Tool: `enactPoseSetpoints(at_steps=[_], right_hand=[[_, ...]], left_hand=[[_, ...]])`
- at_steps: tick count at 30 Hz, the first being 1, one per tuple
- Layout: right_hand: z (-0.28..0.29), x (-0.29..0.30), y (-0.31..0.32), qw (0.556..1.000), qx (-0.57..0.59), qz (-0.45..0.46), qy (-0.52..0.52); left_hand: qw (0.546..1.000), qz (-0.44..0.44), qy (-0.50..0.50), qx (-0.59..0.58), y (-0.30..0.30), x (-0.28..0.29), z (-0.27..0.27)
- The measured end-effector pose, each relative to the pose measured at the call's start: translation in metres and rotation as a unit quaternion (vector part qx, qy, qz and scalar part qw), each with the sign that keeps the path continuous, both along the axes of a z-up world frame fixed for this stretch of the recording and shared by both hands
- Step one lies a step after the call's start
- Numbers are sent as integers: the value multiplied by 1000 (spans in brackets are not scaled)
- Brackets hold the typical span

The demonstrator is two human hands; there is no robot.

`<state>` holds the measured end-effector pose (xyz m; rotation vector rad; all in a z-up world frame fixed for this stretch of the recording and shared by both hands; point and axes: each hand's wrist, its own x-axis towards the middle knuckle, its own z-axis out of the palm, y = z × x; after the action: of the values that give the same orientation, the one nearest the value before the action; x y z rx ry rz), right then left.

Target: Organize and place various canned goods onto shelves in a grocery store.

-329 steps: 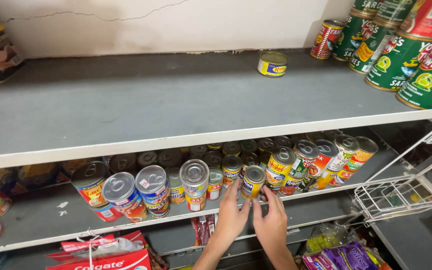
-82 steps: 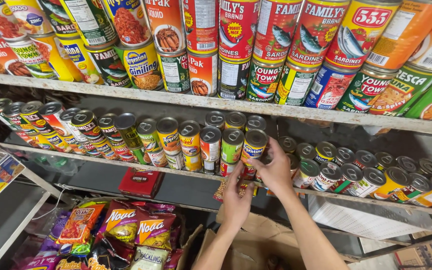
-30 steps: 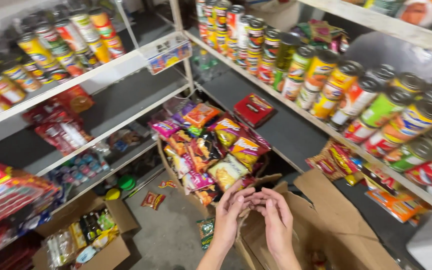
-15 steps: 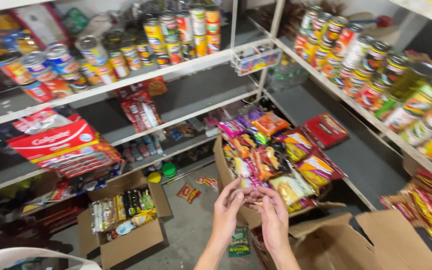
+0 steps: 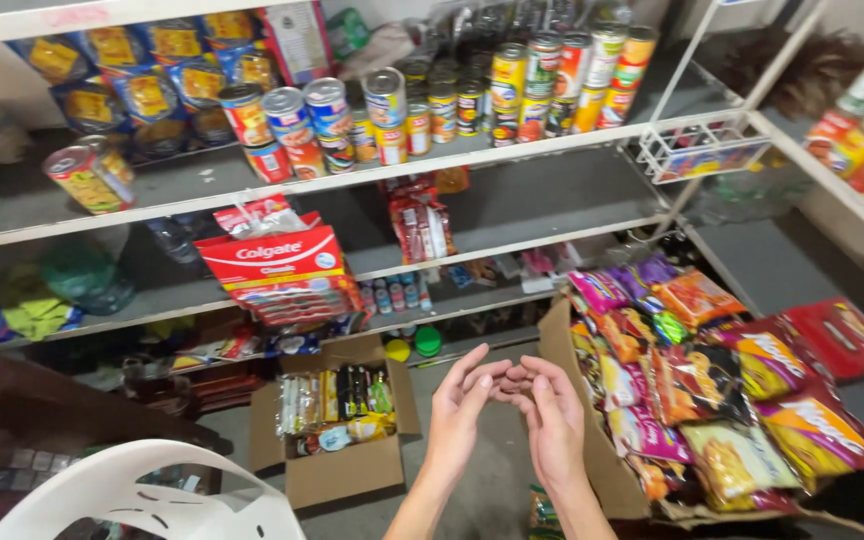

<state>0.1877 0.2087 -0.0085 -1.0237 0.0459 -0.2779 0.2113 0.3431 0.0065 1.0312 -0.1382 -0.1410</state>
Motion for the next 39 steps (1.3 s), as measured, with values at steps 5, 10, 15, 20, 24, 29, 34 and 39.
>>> enactPoseSetpoints(at_steps=[5, 10, 15, 20, 24, 29, 34, 39], right_hand=[[1, 35, 33, 999, -4, 44, -10], [-2, 75, 44, 996, 5, 88, -5], [7, 124, 47, 993, -8, 116, 0], [16, 176, 36, 989, -25, 149, -7], [25, 215, 21, 986, -32, 161, -11], [30, 259, -3, 986, -38, 161, -14], [25, 293, -27, 986, -40, 163, -16], [26, 311, -38, 987, -55, 151, -4]], left_hand=[[997, 36, 51, 53, 35, 21, 9], [997, 68, 9, -19, 47, 53, -6], [995, 98, 4, -5, 47, 92, 2], [991, 133, 10, 0, 35, 138, 19], [988, 152, -7, -6, 15, 177, 25], [988, 146, -2, -42, -11, 219, 28], [988, 153, -16, -9, -33, 251, 25], [990, 142, -11, 1, -44, 272, 29]])
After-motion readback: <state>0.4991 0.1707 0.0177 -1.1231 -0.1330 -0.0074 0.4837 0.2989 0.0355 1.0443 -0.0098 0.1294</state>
